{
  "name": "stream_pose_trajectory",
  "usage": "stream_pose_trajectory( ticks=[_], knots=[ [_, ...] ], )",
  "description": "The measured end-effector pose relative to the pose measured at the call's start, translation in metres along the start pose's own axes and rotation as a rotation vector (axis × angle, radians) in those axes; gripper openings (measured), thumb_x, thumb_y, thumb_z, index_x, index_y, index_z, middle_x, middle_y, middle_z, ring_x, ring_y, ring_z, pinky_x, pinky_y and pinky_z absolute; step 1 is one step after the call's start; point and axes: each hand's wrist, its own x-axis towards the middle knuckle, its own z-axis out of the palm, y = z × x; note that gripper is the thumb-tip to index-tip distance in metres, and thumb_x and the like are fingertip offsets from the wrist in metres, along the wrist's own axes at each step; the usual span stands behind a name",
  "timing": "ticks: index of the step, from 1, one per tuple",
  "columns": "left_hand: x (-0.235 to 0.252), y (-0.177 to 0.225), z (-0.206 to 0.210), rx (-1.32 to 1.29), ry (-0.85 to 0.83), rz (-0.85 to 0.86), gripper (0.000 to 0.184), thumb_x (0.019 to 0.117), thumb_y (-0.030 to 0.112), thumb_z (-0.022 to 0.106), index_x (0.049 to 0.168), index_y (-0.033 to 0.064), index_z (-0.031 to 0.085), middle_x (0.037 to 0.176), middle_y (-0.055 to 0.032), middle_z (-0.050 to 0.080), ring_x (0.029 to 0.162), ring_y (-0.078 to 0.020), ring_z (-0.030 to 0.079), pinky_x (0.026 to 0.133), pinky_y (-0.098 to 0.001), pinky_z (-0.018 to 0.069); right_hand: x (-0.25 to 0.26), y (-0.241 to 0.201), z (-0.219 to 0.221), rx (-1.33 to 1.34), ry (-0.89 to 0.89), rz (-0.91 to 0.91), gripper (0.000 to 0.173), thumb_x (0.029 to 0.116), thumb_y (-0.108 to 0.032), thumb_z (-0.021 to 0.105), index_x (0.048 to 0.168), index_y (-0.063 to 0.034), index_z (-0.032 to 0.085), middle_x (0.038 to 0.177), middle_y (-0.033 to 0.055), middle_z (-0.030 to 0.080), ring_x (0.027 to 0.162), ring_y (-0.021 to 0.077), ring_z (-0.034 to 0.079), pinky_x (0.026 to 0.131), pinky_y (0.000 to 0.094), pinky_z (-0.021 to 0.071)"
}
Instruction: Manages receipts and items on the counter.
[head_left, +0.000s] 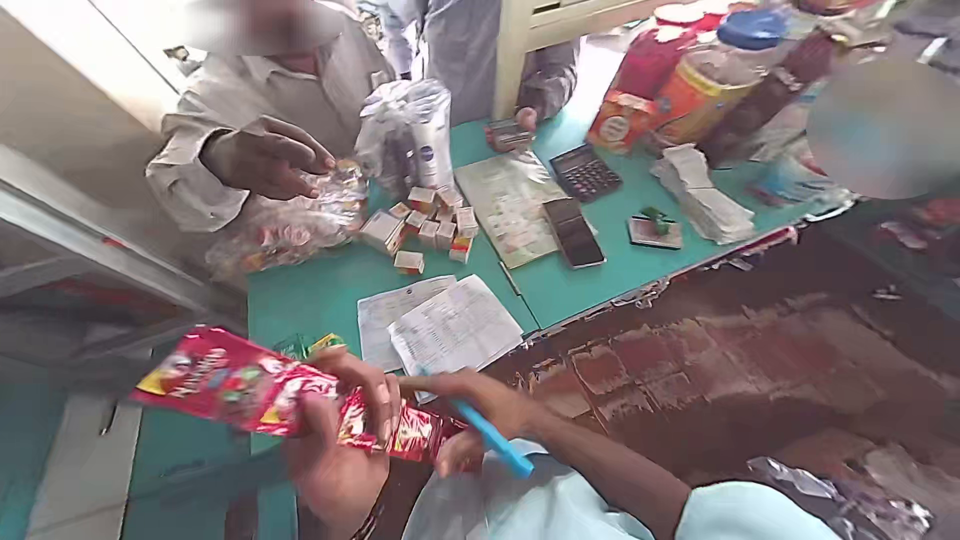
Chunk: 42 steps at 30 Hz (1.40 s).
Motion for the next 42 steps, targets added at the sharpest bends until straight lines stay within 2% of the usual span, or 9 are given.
stream_pose_trajectory(
  ticks=[3,7,11,15,19,25,33,36,42],
  knots=[
    [0.015,0.004,0.014,-0.201,-0.046,0.007,0.042,0.1056,0.045,0.048,0.132,0.0151,0.061,0.091,-0.0081,0.069,0.061,-0.0162,0.063,0.056,-0.029,0.0557,0.016,0.0,0.017,0.128,-0.021,-0.059,0.04,0.0877,-0.013,0.08,0.116,0.0099,0.064,0.09,0.0142,0.07,0.078,0.0099,0.066,0.074,0.025,0.0544],
    [0.025,0.0,0.002,0.004,0.02,0.014,0.044,0.1041,0.044,0.053,0.135,0.0135,0.06,0.108,-0.0111,0.073,0.097,-0.026,0.073,0.088,-0.0416,0.0617,-0.001,-0.021,-0.009,0.162,0.08,0.029,0.032,0.0897,-0.002,0.074,0.12,0.005,0.065,0.102,0.0076,0.072,0.089,0.0047,0.068,0.082,0.0218,0.0577],
    [0.021,-0.029,-0.019,0.638,-0.013,-0.107,0.087,0.099,0.036,0.065,0.159,-0.0018,0.015,0.151,-0.0152,0.049,0.132,-0.0209,0.057,0.104,-0.0363,0.0539,-0.02,-0.055,-0.064,-0.138,0.412,0.1,0.029,0.088,-0.008,0.075,0.117,-0.0075,0.071,0.103,-0.0044,0.073,0.091,0.0008,0.068,0.081,0.0229,0.0597],
    [-0.004,-0.079,-0.037,1.243,-0.268,-0.252,0.046,0.0949,0.032,0.07,0.13,0.0022,0.068,0.136,-0.0145,0.065,0.125,-0.0268,0.063,0.103,-0.0461,0.0528,-0.009,-0.078,-0.147,-0.663,0.627,0.215,0.029,0.0869,-0.013,0.077,0.113,-0.0044,0.069,0.097,0.0061,0.07,0.079,0.0118,0.068,0.071,0.0337,0.0598],
    [-0.03,-0.133,-0.018,1.734,-0.669,-0.207,0.051,0.0904,0.044,0.073,0.131,0.0124,0.071,0.146,-0.0096,0.06,0.137,-0.039,0.053,0.108,-0.0628,0.0421,0.018,-0.074,-0.211,-1.007,0.595,0.344,0.033,0.0899,-0.02,0.078,0.116,-0.0019,0.068,0.1,0.0187,0.071,0.092,0.0318,0.07,0.084,0.057,0.0536],
    [-0.04,-0.142,-0.02,1.778,-0.417,0.056,0.018,0.0919,0.007,0.063,0.098,0.0067,0.08,0.103,-0.009,0.078,0.085,-0.0256,0.077,0.067,-0.0445,0.0621,0.028,-0.018,-0.247,-1.204,0.588,0.713,0.037,0.0913,-0.029,0.076,0.122,-0.009,0.069,0.108,0.0263,0.07,0.104,0.0492,0.066,0.085,0.07,0.0504],
    [-0.022,-0.13,-0.041,1.09,0.073,-0.243,0.012,0.0848,0.009,0.08,0.093,0.0014,0.077,0.089,-0.0064,0.078,0.077,-0.0085,0.074,0.072,-0.0256,0.0618,-0.017,0.003,-0.16,-1.039,0.761,0.519,0.046,0.1005,-0.036,0.065,0.135,-0.0063,0.064,0.112,0.0225,0.071,0.094,0.0408,0.07,0.08,0.0627,0.0545],
    [-0.022,-0.128,-0.038,1.04,0.139,-0.15,0.023,0.081,0.001,0.08,0.101,-0.0054,0.071,0.086,-0.01,0.078,0.076,-0.0099,0.076,0.074,-0.0258,0.063,-0.03,0.021,-0.111,-0.668,0.774,0.424,0.036,0.0999,-0.029,0.065,0.126,-0.0031,0.068,0.111,0.0113,0.074,0.09,0.0196,0.073,0.08,0.0423,0.0613],
    [-0.025,-0.127,-0.031,0.962,0.175,-0.217,0.031,0.0722,0.004,0.087,0.099,-0.0039,0.074,0.071,-0.0005,0.068,0.059,0.0012,0.06,0.059,-0.0148,0.0519,-0.022,0.038,-0.057,0.027,0.92,0.522,0.038,0.1094,-0.022,0.047,0.138,0.0009,0.057,0.114,0.0147,0.072,0.093,0.0249,0.077,0.074,0.0409,0.0678]
  ],
)
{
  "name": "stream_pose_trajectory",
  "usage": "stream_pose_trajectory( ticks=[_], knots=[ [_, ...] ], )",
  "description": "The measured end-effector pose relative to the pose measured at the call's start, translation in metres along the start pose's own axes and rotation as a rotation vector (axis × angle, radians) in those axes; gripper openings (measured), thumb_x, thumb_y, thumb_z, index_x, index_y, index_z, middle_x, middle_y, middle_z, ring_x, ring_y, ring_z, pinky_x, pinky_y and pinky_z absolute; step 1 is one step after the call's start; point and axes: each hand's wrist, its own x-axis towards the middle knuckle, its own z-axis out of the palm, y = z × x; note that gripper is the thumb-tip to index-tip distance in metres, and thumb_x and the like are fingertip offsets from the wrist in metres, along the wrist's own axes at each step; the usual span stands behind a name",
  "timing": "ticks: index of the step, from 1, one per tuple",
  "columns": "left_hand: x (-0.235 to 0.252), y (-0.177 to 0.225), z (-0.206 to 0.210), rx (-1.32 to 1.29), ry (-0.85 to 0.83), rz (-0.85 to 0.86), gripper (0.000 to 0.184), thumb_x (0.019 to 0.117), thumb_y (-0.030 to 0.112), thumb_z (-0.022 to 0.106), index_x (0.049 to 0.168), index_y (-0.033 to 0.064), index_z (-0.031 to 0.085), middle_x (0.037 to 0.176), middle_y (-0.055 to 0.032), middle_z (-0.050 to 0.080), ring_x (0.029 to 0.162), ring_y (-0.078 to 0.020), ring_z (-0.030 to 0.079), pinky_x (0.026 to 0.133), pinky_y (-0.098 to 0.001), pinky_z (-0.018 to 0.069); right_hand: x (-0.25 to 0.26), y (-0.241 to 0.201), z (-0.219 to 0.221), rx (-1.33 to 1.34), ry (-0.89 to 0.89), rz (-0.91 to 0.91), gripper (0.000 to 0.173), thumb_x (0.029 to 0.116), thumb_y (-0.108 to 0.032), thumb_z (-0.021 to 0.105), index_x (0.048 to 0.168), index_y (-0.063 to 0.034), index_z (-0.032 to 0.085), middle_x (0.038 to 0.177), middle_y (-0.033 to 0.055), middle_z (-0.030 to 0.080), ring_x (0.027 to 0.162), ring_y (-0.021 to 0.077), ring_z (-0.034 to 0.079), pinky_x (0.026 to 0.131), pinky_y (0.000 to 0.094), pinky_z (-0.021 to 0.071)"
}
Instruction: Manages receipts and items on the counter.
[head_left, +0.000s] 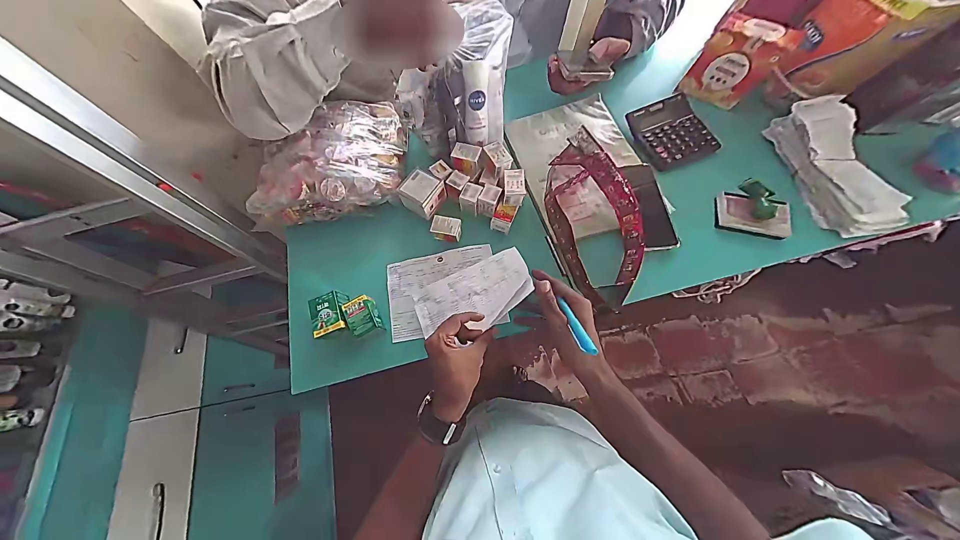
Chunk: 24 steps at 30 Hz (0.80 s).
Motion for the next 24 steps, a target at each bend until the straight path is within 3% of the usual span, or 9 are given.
stream_pose_trajectory(
  ticks=[4,5,8,11,13,18,21,23,24],
  knots=[
    [-0.001,-0.005,0.001,-0.319,0.051,-0.161,0.011,0.0796,-0.004,0.079,0.083,0.0025,0.07,0.071,0.0048,0.067,0.064,-0.0004,0.062,0.064,-0.0194,0.0561,0.009,0.011,-0.005,-0.119,-0.014,-0.073,0.042,0.1008,-0.03,0.062,0.133,-0.0027,0.064,0.106,0.0047,0.073,0.093,0.0073,0.07,0.084,0.0279,0.0587],
    [0.0,-0.002,-0.004,-0.369,0.094,-0.157,0.01,0.0856,-0.005,0.072,0.086,0.0046,0.067,0.075,0.0055,0.068,0.071,-0.0017,0.065,0.071,-0.0222,0.0585,0.011,0.012,-0.007,-0.178,-0.026,-0.075,0.044,0.0966,-0.027,0.067,0.135,-0.0042,0.064,0.108,0.0057,0.073,0.095,0.007,0.069,0.086,0.0277,0.0581],
    [0.006,0.019,-0.044,-0.435,0.31,-0.076,0.016,0.1027,0.0,0.049,0.116,0.0013,0.058,0.095,0.0007,0.071,0.09,-0.0096,0.072,0.085,-0.0333,0.0625,0.013,0.015,-0.015,-0.319,-0.022,-0.14,0.05,0.0881,-0.011,0.069,0.138,-0.0079,0.063,0.11,0.0095,0.072,0.089,0.0086,0.067,0.08,0.0288,0.0552],
    [0.018,0.043,-0.102,-0.358,0.613,-0.014,0.022,0.1072,0.004,0.044,0.128,0.0041,0.048,0.103,0.0009,0.069,0.096,-0.011,0.072,0.088,-0.0353,0.063,0.013,0.013,-0.023,-0.301,0.016,-0.269,0.052,0.0906,-0.008,0.068,0.142,-0.0056,0.059,0.124,0.0105,0.07,0.102,0.0085,0.068,0.09,0.0277,0.0557],
    [0.023,0.046,-0.135,-0.375,0.713,0.042,0.025,0.1076,0.002,0.042,0.132,0.0061,0.043,0.109,-0.0018,0.066,0.102,-0.0146,0.071,0.091,-0.0385,0.0622,0.015,0.01,-0.025,-0.217,0.031,-0.309,0.053,0.0904,-0.006,0.068,0.142,-0.0053,0.059,0.122,0.0077,0.072,0.101,0.0069,0.069,0.089,0.0252,0.0575],
    [0.029,0.046,-0.177,-0.463,0.803,0.062,0.025,0.1078,0.003,0.04,0.132,0.0096,0.043,0.111,-0.0036,0.066,0.103,-0.0176,0.071,0.088,-0.0414,0.0623,0.014,-0.016,-0.026,0.046,-0.068,-0.439,0.041,0.0874,0.003,0.066,0.129,-0.001,0.066,0.108,0.0034,0.074,0.093,0.0106,0.071,0.083,0.0292,0.0613],
    [0.032,0.042,-0.178,-0.503,0.73,-0.026,0.034,0.1091,0.008,0.038,0.143,0.0105,0.034,0.116,-0.0016,0.064,0.102,-0.0134,0.069,0.088,-0.0382,0.0612,0.009,-0.038,-0.025,0.261,-0.247,-0.507,0.036,0.0873,0.001,0.069,0.12,-0.0115,0.073,0.109,-0.0007,0.075,0.095,0.0096,0.071,0.084,0.029,0.0613],
    [0.031,0.032,-0.168,-0.643,0.559,-0.129,0.03,0.1119,0.016,0.033,0.142,0.0162,0.035,0.104,0.0057,0.067,0.086,-0.0039,0.07,0.074,-0.0261,0.0618,0.006,-0.051,-0.017,0.415,-0.415,-0.51,0.034,0.0891,-0.003,0.073,0.119,-0.0178,0.075,0.112,-0.0032,0.075,0.096,0.0072,0.072,0.085,0.0266,0.0614],
    [0.032,0.026,-0.158,-0.81,0.462,-0.191,0.027,0.1129,0.019,0.028,0.137,0.0184,0.04,0.091,0.0052,0.068,0.069,-0.0031,0.066,0.061,-0.0213,0.058,0.005,-0.055,-0.011,0.449,-0.454,-0.49,0.033,0.0893,-0.003,0.073,0.119,-0.0165,0.075,0.112,-0.0018,0.075,0.096,0.0079,0.072,0.084,0.0268,0.0617]
  ],
)
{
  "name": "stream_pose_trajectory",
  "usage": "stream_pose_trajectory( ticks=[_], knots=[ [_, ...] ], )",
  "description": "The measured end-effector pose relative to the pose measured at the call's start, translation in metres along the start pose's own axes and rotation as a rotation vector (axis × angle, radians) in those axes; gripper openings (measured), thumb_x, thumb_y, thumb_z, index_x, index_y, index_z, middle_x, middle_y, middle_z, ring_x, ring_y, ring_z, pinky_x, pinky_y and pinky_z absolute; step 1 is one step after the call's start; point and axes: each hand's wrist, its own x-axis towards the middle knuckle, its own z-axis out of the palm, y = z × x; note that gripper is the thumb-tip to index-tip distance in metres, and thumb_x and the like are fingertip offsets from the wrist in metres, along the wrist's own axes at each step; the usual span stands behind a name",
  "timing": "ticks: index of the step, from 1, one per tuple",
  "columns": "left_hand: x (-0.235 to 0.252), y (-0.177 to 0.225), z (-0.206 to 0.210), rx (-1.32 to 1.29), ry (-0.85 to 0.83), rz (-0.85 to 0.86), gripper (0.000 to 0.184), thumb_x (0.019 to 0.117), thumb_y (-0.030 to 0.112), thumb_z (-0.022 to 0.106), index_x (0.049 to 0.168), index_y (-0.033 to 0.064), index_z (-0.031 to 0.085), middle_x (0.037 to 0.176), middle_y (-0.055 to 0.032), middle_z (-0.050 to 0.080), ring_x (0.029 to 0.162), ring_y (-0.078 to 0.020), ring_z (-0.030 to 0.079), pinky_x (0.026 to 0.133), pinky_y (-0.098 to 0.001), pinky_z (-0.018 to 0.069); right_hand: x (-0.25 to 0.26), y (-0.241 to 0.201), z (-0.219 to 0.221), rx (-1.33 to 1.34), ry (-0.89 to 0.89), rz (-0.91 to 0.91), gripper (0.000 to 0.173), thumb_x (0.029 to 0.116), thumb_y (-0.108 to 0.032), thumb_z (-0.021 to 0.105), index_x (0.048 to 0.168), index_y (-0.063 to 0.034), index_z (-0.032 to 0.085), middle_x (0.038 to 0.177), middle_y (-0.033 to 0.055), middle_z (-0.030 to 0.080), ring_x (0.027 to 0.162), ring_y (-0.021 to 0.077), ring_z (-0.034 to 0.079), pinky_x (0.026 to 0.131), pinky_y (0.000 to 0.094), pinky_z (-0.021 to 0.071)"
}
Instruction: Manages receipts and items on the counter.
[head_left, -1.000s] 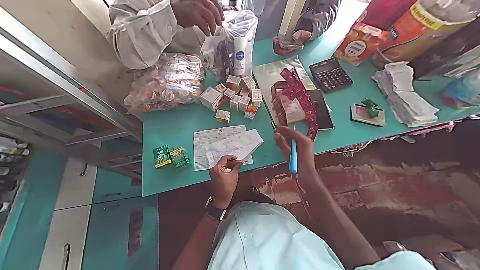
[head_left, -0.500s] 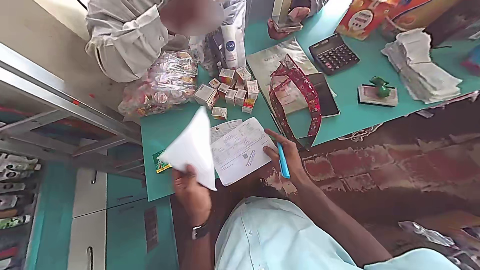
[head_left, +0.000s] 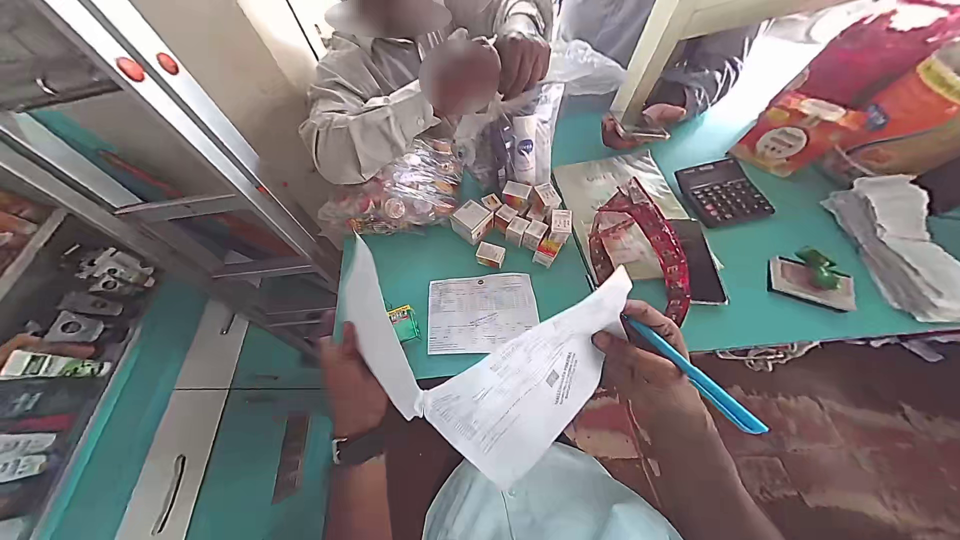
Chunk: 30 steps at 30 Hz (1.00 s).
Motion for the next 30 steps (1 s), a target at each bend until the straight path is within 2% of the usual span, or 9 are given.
stream_pose_trajectory(
  ticks=[3,8,15,18,20,22,24,26,30],
  knots=[
    [-0.003,-0.029,0.011,-0.235,-0.094,-0.25,0.03,0.1128,0.018,0.021,0.13,0.0114,0.045,0.087,-0.0018,0.068,0.065,-0.0089,0.068,0.058,-0.0244,0.0598,0.001,0.011,0.018,-0.159,0.115,0.094,0.035,0.0871,0.003,0.069,0.121,-0.002,0.07,0.108,0.0059,0.075,0.091,0.0133,0.073,0.079,0.0306,0.0632],
    [0.034,-0.024,0.003,0.05,0.132,-0.025,0.034,0.1112,0.014,0.034,0.144,0.0068,0.035,0.115,-0.0074,0.065,0.1,-0.0155,0.069,0.087,-0.0408,0.0605,-0.001,0.014,0.011,-0.434,0.312,0.129,0.041,0.0888,0.006,0.062,0.13,0.0077,0.062,0.108,0.0113,0.074,0.09,0.0159,0.073,0.077,0.0312,0.0635],
    [0.07,0.0,-0.005,0.049,0.289,0.246,0.03,0.1068,0.005,0.046,0.136,0.0113,0.047,0.115,-0.0048,0.063,0.101,-0.0168,0.067,0.087,-0.0412,0.059,-0.003,0.015,0.018,-0.337,0.339,0.148,0.045,0.0878,0.009,0.059,0.133,0.0079,0.058,0.108,0.0097,0.074,0.089,0.016,0.074,0.075,0.0322,0.0645],
    [0.054,0.009,0.004,0.162,0.246,0.372,0.057,0.1045,0.004,0.051,0.156,0.019,0.03,0.139,-0.0062,0.056,0.118,-0.0184,0.063,0.096,-0.0429,0.0575,-0.006,0.019,0.016,-0.372,0.354,0.128,0.045,0.0881,0.008,0.06,0.133,0.0079,0.058,0.109,0.0102,0.073,0.091,0.0165,0.073,0.075,0.0324,0.0643],
    [0.023,0.012,0.02,0.381,0.075,0.554,0.067,0.1026,0.006,0.053,0.161,0.0134,0.019,0.145,-0.005,0.051,0.118,-0.0116,0.062,0.098,-0.0341,0.0567,-0.008,0.024,0.016,-0.394,0.379,0.138,0.043,0.0885,0.007,0.06,0.132,0.0067,0.059,0.11,0.0089,0.073,0.093,0.0153,0.073,0.077,0.0316,0.0639],
    [-0.019,-0.008,0.041,0.579,-0.18,0.709,0.045,0.1016,0.006,0.055,0.145,-0.0001,0.044,0.133,-0.0059,0.061,0.11,-0.0076,0.065,0.095,-0.0294,0.0568,-0.012,0.03,0.024,-0.289,0.432,0.228,0.039,0.092,0.005,0.054,0.13,0.0055,0.06,0.107,0.0093,0.074,0.091,0.0168,0.074,0.075,0.0337,0.0647],
    [-0.054,-0.041,0.059,0.835,-0.488,0.825,0.028,0.1,0.004,0.051,0.119,0.0055,0.073,0.119,-0.0054,0.074,0.113,-0.0161,0.067,0.1,-0.0362,0.0534,-0.015,0.033,0.037,-0.164,0.459,0.347,0.033,0.1074,-0.013,0.038,0.126,0.0009,0.061,0.101,0.0064,0.075,0.088,0.0159,0.075,0.075,0.0357,0.0655],
    [-0.071,-0.074,0.063,1.123,-0.746,0.956,0.032,0.0949,0.003,0.057,0.113,0.0169,0.08,0.12,-0.0008,0.076,0.115,-0.0246,0.069,0.097,-0.0459,0.0514,-0.016,0.03,0.051,-0.165,0.467,0.456,0.046,0.1122,-0.034,0.022,0.119,-0.0076,0.058,0.096,-0.0024,0.075,0.089,0.0078,0.073,0.079,0.0299,0.0632],
    [-0.084,-0.11,0.049,1.177,-1.081,0.942,0.021,0.0992,0.022,0.063,0.115,0.022,0.077,0.135,-0.0017,0.069,0.131,-0.0304,0.06,0.109,-0.059,0.045,-0.026,0.034,0.022,-0.472,0.348,0.4,0.018,0.0881,-0.001,0.066,0.106,0.0002,0.068,0.089,0.001,0.073,0.082,0.0079,0.07,0.076,0.0279,0.0608]
  ],
)
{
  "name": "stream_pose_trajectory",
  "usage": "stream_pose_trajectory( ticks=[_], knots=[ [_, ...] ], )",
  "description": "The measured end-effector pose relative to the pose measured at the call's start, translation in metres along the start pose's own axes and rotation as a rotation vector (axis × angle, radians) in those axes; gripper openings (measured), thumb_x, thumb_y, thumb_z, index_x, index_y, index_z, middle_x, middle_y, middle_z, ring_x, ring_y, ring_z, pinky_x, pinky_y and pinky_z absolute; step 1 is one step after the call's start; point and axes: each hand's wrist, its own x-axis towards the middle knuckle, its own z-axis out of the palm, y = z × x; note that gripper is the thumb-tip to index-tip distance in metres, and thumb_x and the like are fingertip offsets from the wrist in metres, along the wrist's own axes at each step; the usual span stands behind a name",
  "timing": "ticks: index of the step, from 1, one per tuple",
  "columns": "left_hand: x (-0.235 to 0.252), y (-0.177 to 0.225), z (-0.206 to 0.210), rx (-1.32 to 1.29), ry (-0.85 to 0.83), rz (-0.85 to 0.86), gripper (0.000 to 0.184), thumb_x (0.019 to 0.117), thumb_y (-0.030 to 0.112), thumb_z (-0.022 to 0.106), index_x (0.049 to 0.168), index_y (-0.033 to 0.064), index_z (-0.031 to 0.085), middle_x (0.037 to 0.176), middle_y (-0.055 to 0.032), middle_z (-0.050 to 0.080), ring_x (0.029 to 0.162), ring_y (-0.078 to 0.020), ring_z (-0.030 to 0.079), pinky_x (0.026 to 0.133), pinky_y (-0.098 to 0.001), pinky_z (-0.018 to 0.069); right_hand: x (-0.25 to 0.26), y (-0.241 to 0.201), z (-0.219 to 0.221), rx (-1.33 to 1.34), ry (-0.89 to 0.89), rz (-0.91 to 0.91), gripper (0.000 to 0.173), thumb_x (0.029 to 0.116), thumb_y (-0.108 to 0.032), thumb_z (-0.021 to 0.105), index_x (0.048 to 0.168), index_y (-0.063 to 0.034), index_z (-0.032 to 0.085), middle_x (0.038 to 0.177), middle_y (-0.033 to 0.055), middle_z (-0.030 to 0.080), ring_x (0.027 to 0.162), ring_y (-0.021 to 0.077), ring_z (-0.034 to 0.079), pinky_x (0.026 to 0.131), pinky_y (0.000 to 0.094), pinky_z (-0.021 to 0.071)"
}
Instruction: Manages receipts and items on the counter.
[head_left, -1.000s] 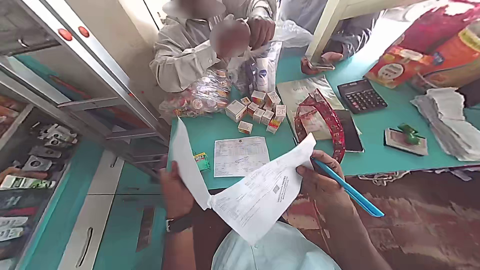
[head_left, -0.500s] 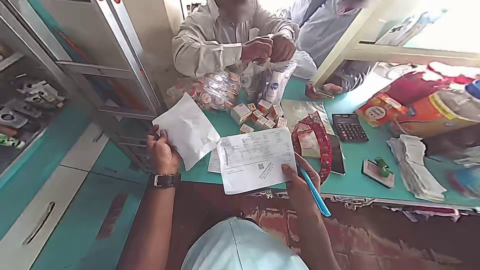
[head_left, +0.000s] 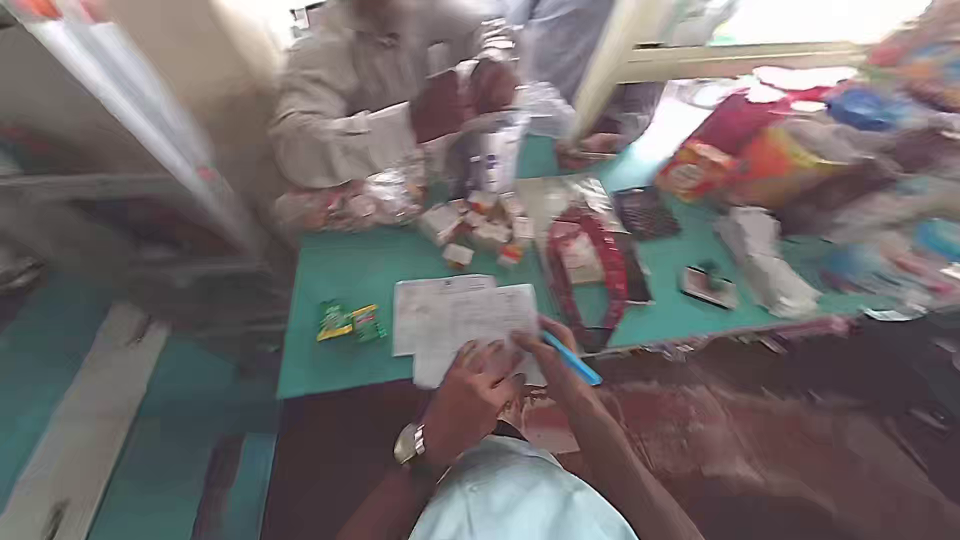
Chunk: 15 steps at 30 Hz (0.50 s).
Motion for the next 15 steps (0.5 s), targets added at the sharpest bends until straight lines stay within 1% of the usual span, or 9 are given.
stream_pose_trajectory(
  ticks=[2,4,6,8,9,11,12,13,15],
  knots=[
    [-0.014,-0.007,-0.016,-0.044,0.089,-0.103,0.037,0.1019,0.05,0.055,0.12,0.0253,0.075,0.14,-0.0018,0.066,0.139,-0.0295,0.052,0.117,-0.0568,0.0379,0.007,-0.009,-0.023,-0.019,0.004,-0.153,0.019,0.0852,0.002,0.068,0.104,-0.0011,0.071,0.09,0.0007,0.075,0.083,0.0085,0.071,0.077,0.0295,0.0617],
    [-0.031,-0.029,-0.053,0.052,0.202,-0.334,0.051,0.1011,0.056,0.052,0.127,0.0173,0.072,0.144,-0.0107,0.062,0.142,-0.0372,0.046,0.117,-0.0583,0.0345,0.014,-0.044,-0.051,-0.031,0.235,-0.302,0.02,0.0852,0.002,0.07,0.104,-0.005,0.069,0.09,-0.0039,0.074,0.082,0.0059,0.071,0.076,0.0282,0.0622],
    [-0.041,-0.068,-0.087,0.279,0.215,-0.601,0.064,0.0989,0.057,0.051,0.137,0.0081,0.065,0.153,-0.0222,0.05,0.144,-0.0532,0.036,0.113,-0.0703,0.0303,0.035,-0.073,-0.101,-0.098,0.498,-0.39,0.029,0.088,-0.005,0.074,0.115,-0.0087,0.064,0.098,-0.005,0.071,0.089,0.0056,0.07,0.08,0.0305,0.062],
    [-0.044,-0.111,-0.104,0.427,0.165,-0.872,0.091,0.091,0.074,0.05,0.15,0.0047,0.05,0.161,-0.0314,0.031,0.147,-0.0614,0.022,0.113,-0.0768,0.0227,0.075,-0.081,-0.162,-0.194,0.66,-0.414,0.04,0.0909,-0.013,0.072,0.128,-0.0066,0.06,0.114,0.0018,0.068,0.102,0.0095,0.067,0.09,0.0369,0.0595],
    [-0.045,-0.129,-0.107,0.449,0.133,-0.984,0.105,0.0848,0.081,0.051,0.155,0.0039,0.042,0.162,-0.0345,0.024,0.147,-0.0628,0.02,0.111,-0.0782,0.0235,0.097,-0.079,-0.188,-0.248,0.72,-0.413,0.037,0.0916,-0.011,0.07,0.127,-0.0054,0.059,0.115,0.0041,0.066,0.104,0.0097,0.066,0.091,0.0366,0.0584],
    [-0.044,-0.15,-0.106,0.419,0.074,-1.119,0.121,0.0752,0.083,0.063,0.16,0.0046,0.03,0.161,-0.0381,0.022,0.144,-0.0623,0.026,0.106,-0.0779,0.0315,0.135,-0.065,-0.229,-0.328,0.819,-0.362,0.038,0.0892,-0.005,0.069,0.125,0.0013,0.059,0.118,0.0147,0.064,0.106,0.0177,0.064,0.092,0.0407,0.0557],
    [-0.043,-0.155,-0.103,0.385,0.041,-1.162,0.122,0.0743,0.079,0.07,0.161,0.0053,0.027,0.159,-0.0385,0.025,0.143,-0.0608,0.031,0.105,-0.0761,0.0353,0.146,-0.055,-0.245,-0.383,0.843,-0.309,0.041,0.089,-0.003,0.069,0.127,0.0054,0.059,0.121,0.0225,0.064,0.11,0.0265,0.064,0.095,0.0473,0.0531],
    [-0.043,-0.157,-0.101,0.33,0.021,-1.19,0.12,0.0761,0.072,0.075,0.161,0.0048,0.025,0.157,-0.0389,0.03,0.14,-0.0599,0.036,0.105,-0.0744,0.038,0.154,-0.043,-0.258,-0.442,0.855,-0.252,0.042,0.0887,-0.004,0.07,0.128,0.0072,0.059,0.123,0.0267,0.063,0.113,0.0332,0.063,0.097,0.0528,0.0515],
    [-0.043,-0.16,-0.098,0.245,0.023,-1.207,0.111,0.0806,0.061,0.079,0.16,0.0028,0.027,0.151,-0.0385,0.039,0.135,-0.0579,0.044,0.104,-0.0718,0.0403,0.166,-0.021,-0.276,-0.569,0.903,-0.156,0.039,0.0889,-0.009,0.072,0.121,0.0097,0.062,0.119,0.0326,0.064,0.113,0.045,0.062,0.097,0.0635,0.048]
  ],
)
